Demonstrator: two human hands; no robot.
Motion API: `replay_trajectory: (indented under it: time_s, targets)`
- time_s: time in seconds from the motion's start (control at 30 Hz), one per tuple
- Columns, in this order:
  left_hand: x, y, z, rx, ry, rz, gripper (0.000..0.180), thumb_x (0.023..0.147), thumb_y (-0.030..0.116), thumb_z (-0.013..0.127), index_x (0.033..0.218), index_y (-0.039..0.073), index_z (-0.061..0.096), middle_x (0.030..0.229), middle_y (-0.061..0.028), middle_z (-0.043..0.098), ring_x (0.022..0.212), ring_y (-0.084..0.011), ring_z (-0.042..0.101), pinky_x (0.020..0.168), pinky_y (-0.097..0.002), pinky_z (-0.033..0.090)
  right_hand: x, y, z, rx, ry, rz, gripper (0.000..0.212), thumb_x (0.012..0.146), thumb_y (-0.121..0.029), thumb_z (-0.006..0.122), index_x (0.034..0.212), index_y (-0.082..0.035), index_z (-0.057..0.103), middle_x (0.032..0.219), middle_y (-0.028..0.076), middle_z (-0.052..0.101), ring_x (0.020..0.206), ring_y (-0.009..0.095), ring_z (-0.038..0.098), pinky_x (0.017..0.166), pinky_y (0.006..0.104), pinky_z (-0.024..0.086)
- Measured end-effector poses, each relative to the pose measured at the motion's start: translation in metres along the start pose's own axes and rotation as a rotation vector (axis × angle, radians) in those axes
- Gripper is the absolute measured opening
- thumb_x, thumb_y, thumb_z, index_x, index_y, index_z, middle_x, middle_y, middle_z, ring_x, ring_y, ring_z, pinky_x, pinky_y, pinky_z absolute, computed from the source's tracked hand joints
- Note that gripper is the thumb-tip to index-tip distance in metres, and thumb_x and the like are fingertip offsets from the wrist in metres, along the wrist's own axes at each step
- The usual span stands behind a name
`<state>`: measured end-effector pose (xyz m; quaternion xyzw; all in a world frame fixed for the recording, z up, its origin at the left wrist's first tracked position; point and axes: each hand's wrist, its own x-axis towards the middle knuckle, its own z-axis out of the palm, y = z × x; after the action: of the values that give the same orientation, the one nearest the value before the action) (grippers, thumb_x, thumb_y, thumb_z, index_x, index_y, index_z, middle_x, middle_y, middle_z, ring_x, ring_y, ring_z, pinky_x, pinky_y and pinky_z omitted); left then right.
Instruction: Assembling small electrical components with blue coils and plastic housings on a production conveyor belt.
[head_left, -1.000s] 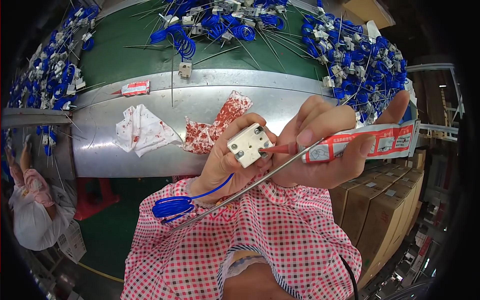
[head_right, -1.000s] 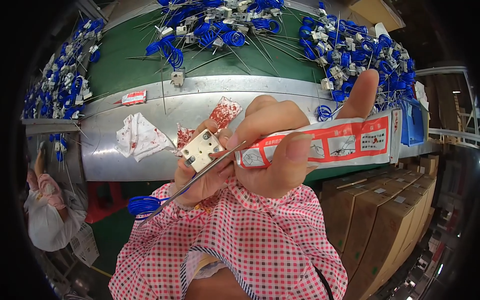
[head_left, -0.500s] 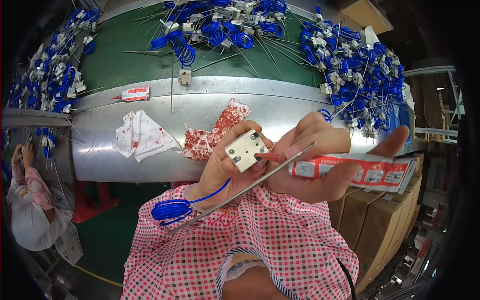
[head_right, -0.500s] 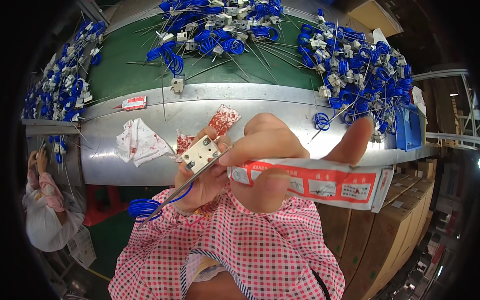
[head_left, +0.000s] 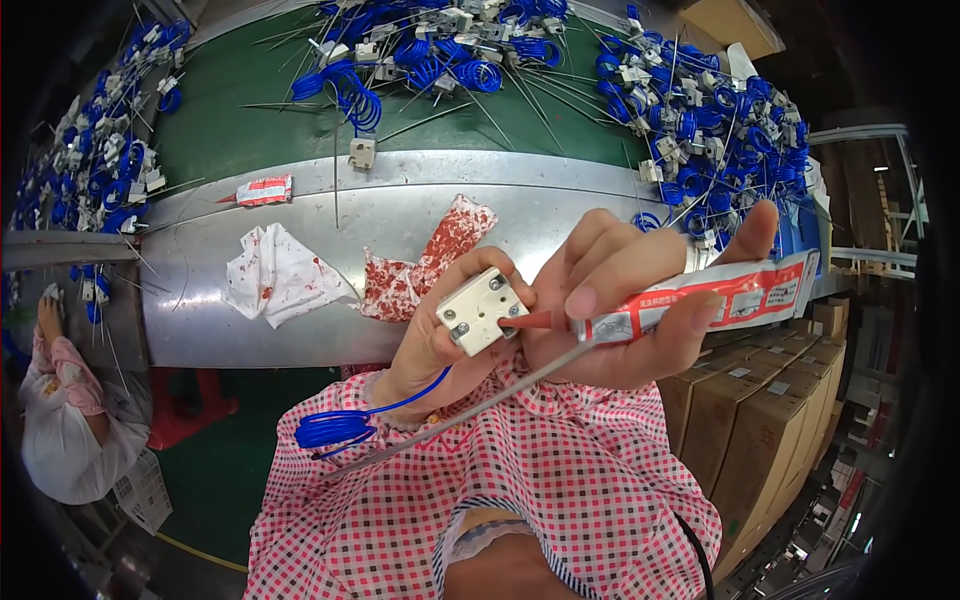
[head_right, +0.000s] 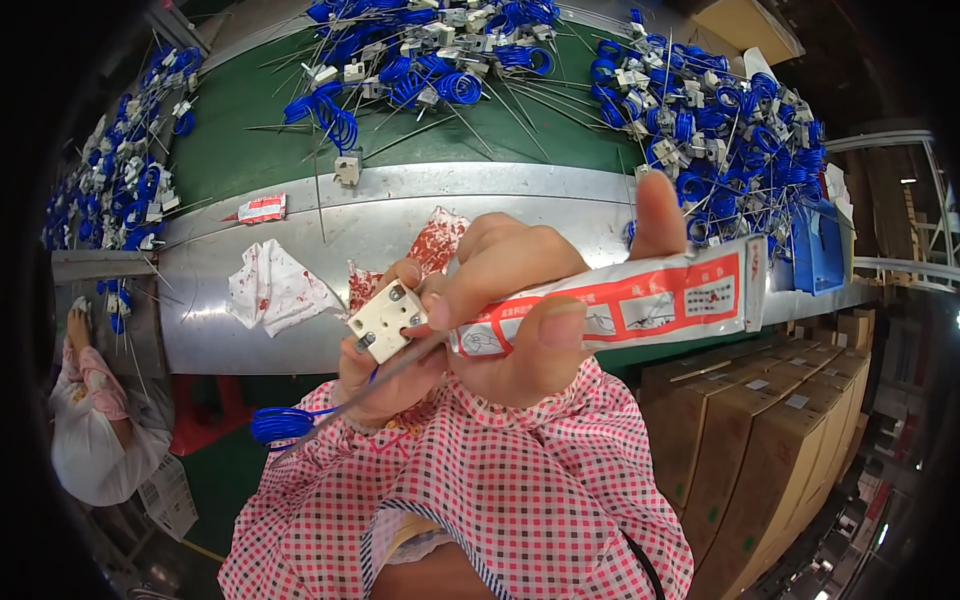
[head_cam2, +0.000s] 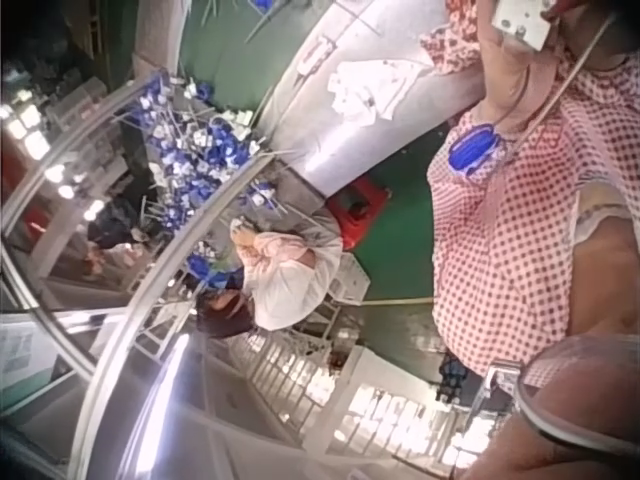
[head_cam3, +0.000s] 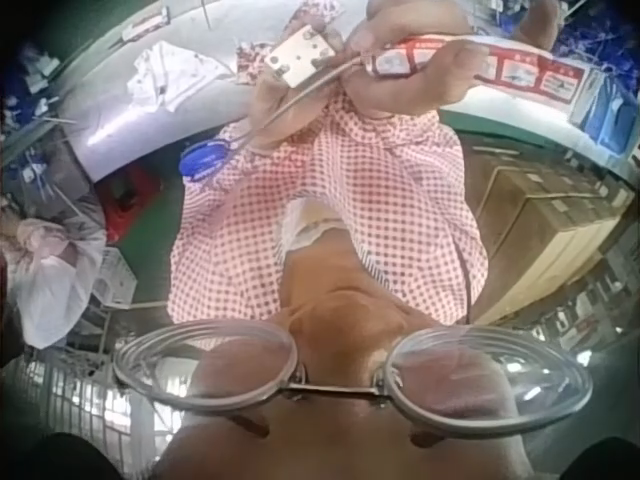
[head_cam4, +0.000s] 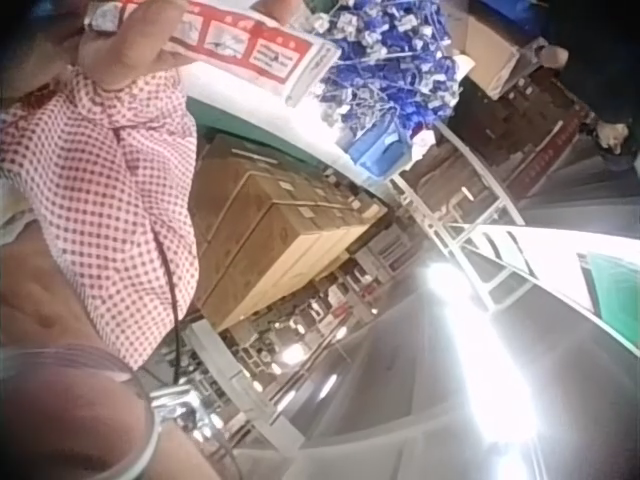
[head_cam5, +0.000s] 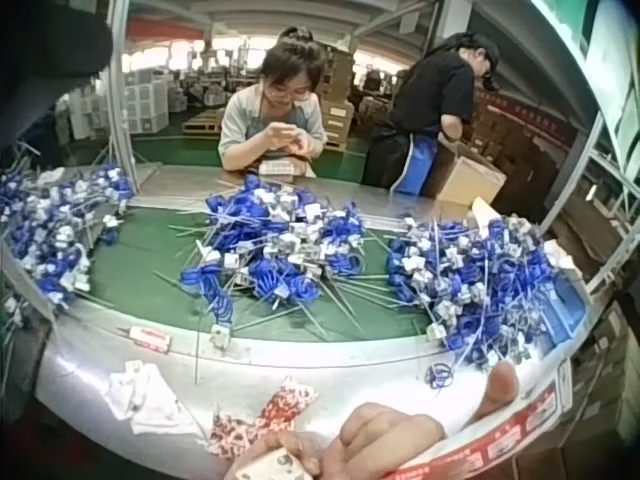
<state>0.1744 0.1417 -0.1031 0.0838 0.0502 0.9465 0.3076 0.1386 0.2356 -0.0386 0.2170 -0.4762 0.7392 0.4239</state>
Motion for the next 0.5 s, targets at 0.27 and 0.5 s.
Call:
replay_trajectory:
  time_s: [0.27,0.5]
  targets:
    - [0.003,0.002,-0.007,-0.129,-0.225,-0.038,0.076,0.065,0.037,0.073,0.118,0.002,0.031,0.109,-0.0107,0.049,0.105,-0.0170,0.048,0.086,-0.0282,0.043,0.008,-0.007,0.015,0.088,0.040,0.084,0.049,0.091,-0.027,0.026,0.128,0.002,0.015,0.049,0.005,0.046,0.028,0.009,0.027,0.030,0.0219,0.032]
    - [0.001,-0.001,-0.005,-0.106,-0.230,0.019,0.076,0.066,0.034,0.073,0.118,-0.001,0.031,0.109,-0.0127,0.048,0.107,-0.0189,0.047,0.094,-0.0301,0.037,0.009,-0.013,0.014,0.026,-0.038,0.250,0.054,0.089,-0.031,0.030,0.128,0.003,0.014,0.048,0.004,0.046,0.028,0.008,0.025,0.031,0.0208,0.029]
